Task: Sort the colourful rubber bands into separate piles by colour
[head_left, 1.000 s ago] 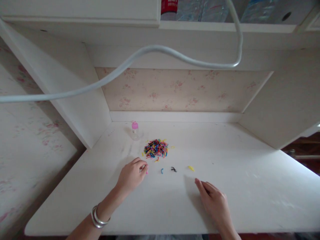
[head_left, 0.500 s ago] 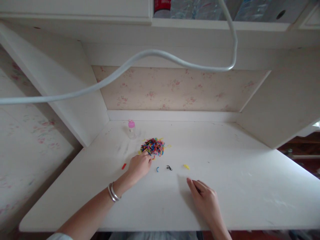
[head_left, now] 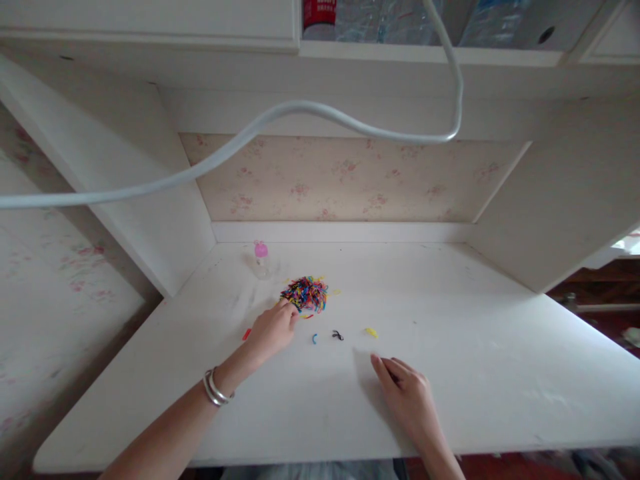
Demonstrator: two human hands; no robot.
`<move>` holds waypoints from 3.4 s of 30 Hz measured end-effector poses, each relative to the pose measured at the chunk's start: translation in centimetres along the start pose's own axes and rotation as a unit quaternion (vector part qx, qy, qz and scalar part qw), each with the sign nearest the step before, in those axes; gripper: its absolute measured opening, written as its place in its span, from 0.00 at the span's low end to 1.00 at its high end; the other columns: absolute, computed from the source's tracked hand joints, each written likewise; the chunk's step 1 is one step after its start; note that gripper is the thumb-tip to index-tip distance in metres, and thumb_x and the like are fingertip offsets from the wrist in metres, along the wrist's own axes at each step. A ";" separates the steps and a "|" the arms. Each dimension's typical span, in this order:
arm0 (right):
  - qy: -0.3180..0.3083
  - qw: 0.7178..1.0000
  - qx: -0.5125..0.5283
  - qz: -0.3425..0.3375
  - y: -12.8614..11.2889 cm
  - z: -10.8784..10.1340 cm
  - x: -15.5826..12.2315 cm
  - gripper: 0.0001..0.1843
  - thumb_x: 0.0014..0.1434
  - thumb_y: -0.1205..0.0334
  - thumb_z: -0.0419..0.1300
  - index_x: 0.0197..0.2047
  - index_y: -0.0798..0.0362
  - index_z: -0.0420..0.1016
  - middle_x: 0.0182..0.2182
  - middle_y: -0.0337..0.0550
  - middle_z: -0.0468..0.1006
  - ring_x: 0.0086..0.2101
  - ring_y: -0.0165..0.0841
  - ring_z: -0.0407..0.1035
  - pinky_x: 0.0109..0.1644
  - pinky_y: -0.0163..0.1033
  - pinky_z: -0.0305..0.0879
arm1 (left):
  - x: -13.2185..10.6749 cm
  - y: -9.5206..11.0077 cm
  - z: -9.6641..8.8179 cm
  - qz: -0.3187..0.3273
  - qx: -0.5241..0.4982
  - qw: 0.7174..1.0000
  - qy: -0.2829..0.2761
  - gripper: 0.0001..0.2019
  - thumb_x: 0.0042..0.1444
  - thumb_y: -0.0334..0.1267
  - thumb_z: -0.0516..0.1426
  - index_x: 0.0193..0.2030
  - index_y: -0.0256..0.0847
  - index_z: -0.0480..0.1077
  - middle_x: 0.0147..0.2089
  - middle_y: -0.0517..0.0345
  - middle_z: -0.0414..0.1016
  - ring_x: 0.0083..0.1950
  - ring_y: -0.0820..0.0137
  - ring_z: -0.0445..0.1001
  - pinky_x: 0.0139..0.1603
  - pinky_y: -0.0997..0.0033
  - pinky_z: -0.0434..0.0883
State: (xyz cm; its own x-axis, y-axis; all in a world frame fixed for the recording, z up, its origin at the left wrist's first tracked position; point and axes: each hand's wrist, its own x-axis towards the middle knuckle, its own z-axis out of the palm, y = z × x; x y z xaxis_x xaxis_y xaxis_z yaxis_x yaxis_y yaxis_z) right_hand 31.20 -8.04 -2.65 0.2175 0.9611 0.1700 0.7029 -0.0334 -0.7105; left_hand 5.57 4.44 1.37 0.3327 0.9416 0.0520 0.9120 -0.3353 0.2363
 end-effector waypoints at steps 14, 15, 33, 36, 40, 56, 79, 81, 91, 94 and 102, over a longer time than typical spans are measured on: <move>0.013 1.000 0.013 0.005 0.2 0.1 0.0 0.25 0.62 0.45 0.49 0.23 0.53 0.73 0.19 0.37 0.67 0.22 0.27 0.60 0.29 0.31 0.52 | 3.5 7.8 1.2 0.186 -0.047 0.981 -0.029 0.11 0.61 0.39 0.49 0.39 0.42 0.72 0.44 0.56 0.73 0.42 0.69 0.74 0.42 0.72 0.69; 0.016 1.000 0.011 0.001 0.2 0.2 0.0 0.26 0.62 0.45 0.49 0.22 0.53 0.72 0.18 0.36 0.66 0.22 0.27 0.59 0.28 0.31 0.52 | 3.8 8.5 1.5 0.196 -0.045 0.979 -0.033 0.11 0.61 0.39 0.50 0.39 0.42 0.73 0.44 0.56 0.73 0.41 0.69 0.75 0.41 0.72 0.69; 0.010 0.998 -0.048 0.050 0.3 0.2 0.8 0.22 0.62 0.44 0.46 0.38 0.48 0.76 0.29 0.38 0.74 0.27 0.29 0.68 0.32 0.32 0.59 | 0.3 2.1 -2.4 0.147 -0.131 0.973 0.123 0.14 0.64 0.38 0.46 0.42 0.44 0.73 0.40 0.57 0.74 0.40 0.72 0.73 0.42 0.75 0.68; 0.008 0.991 -0.124 0.057 -0.1 0.3 2.0 0.24 0.61 0.44 0.46 0.52 0.46 0.69 0.40 0.41 0.74 0.28 0.30 0.70 0.33 0.34 0.61 | -1.9 -1.7 -3.6 0.101 -0.190 0.961 0.176 0.12 0.62 0.40 0.49 0.39 0.42 0.73 0.36 0.57 0.74 0.36 0.73 0.71 0.38 0.76 0.67; -0.013 0.970 -0.240 0.035 -1.0 0.6 3.8 0.28 0.61 0.43 0.45 0.58 0.50 0.62 0.45 0.47 0.70 0.33 0.35 0.72 0.34 0.38 0.62 | -4.7 -6.3 -4.6 0.011 -0.194 0.955 0.226 0.13 0.60 0.43 0.51 0.39 0.40 0.73 0.35 0.57 0.75 0.34 0.73 0.71 0.35 0.76 0.67; -0.050 0.952 -0.299 0.033 -2.1 2.1 6.1 0.19 0.62 0.55 0.46 0.38 0.51 0.76 0.34 0.44 0.77 0.33 0.33 0.71 0.34 0.35 0.58 | -13.2 -13.8 -0.7 -0.174 -0.207 0.943 0.192 0.17 0.56 0.52 0.52 0.39 0.44 0.74 0.37 0.61 0.79 0.36 0.69 0.76 0.36 0.76 0.72; -0.114 0.969 -0.209 -0.070 -2.9 4.8 17.5 0.14 0.60 0.62 0.52 0.38 0.52 0.79 0.39 0.43 0.75 0.37 0.28 0.68 0.40 0.29 0.56 | -12.8 -14.2 0.1 -0.154 -0.174 0.953 0.193 0.16 0.56 0.52 0.52 0.39 0.45 0.75 0.39 0.61 0.80 0.37 0.69 0.77 0.36 0.77 0.72; -0.091 0.974 -0.195 -0.069 -2.6 4.2 16.7 0.14 0.60 0.61 0.51 0.38 0.53 0.79 0.38 0.43 0.75 0.36 0.28 0.68 0.40 0.29 0.57 | -12.8 -14.2 0.1 -0.156 -0.173 0.954 0.187 0.17 0.56 0.52 0.51 0.39 0.45 0.74 0.39 0.61 0.80 0.37 0.69 0.77 0.37 0.77 0.72; -0.023 0.986 -0.159 0.049 1.3 -0.1 8.9 0.18 0.56 0.52 0.51 0.34 0.50 0.80 0.33 0.42 0.79 0.33 0.32 0.72 0.35 0.33 0.62 | -12.5 -13.3 -0.3 -0.136 -0.159 0.960 0.187 0.17 0.56 0.52 0.50 0.38 0.45 0.74 0.35 0.60 0.79 0.34 0.70 0.75 0.34 0.77 0.71; -0.027 0.983 -0.156 0.089 1.8 -0.2 7.6 0.21 0.56 0.48 0.50 0.34 0.50 0.81 0.30 0.43 0.80 0.30 0.34 0.73 0.30 0.34 0.61 | -12.5 -13.4 -0.2 -0.136 -0.153 0.962 0.183 0.17 0.57 0.52 0.50 0.38 0.45 0.74 0.34 0.61 0.79 0.33 0.70 0.75 0.33 0.77 0.71; -0.019 0.985 -0.143 0.095 1.1 -0.3 6.5 0.20 0.57 0.50 0.49 0.31 0.48 0.80 0.33 0.42 0.80 0.33 0.35 0.71 0.34 0.34 0.60 | -12.6 -13.4 0.0 -0.147 -0.151 0.964 0.162 0.17 0.58 0.51 0.50 0.41 0.44 0.74 0.36 0.60 0.78 0.34 0.70 0.75 0.36 0.75 0.71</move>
State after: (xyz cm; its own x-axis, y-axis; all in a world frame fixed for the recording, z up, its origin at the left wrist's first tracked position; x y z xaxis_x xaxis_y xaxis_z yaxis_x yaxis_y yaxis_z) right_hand 33.58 -1.87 -2.16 0.3408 0.9399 0.0228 0.8157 -0.2835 -0.5042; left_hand -10.81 -2.92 -2.44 -0.0668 0.9711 0.2292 0.8280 -0.0742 0.5558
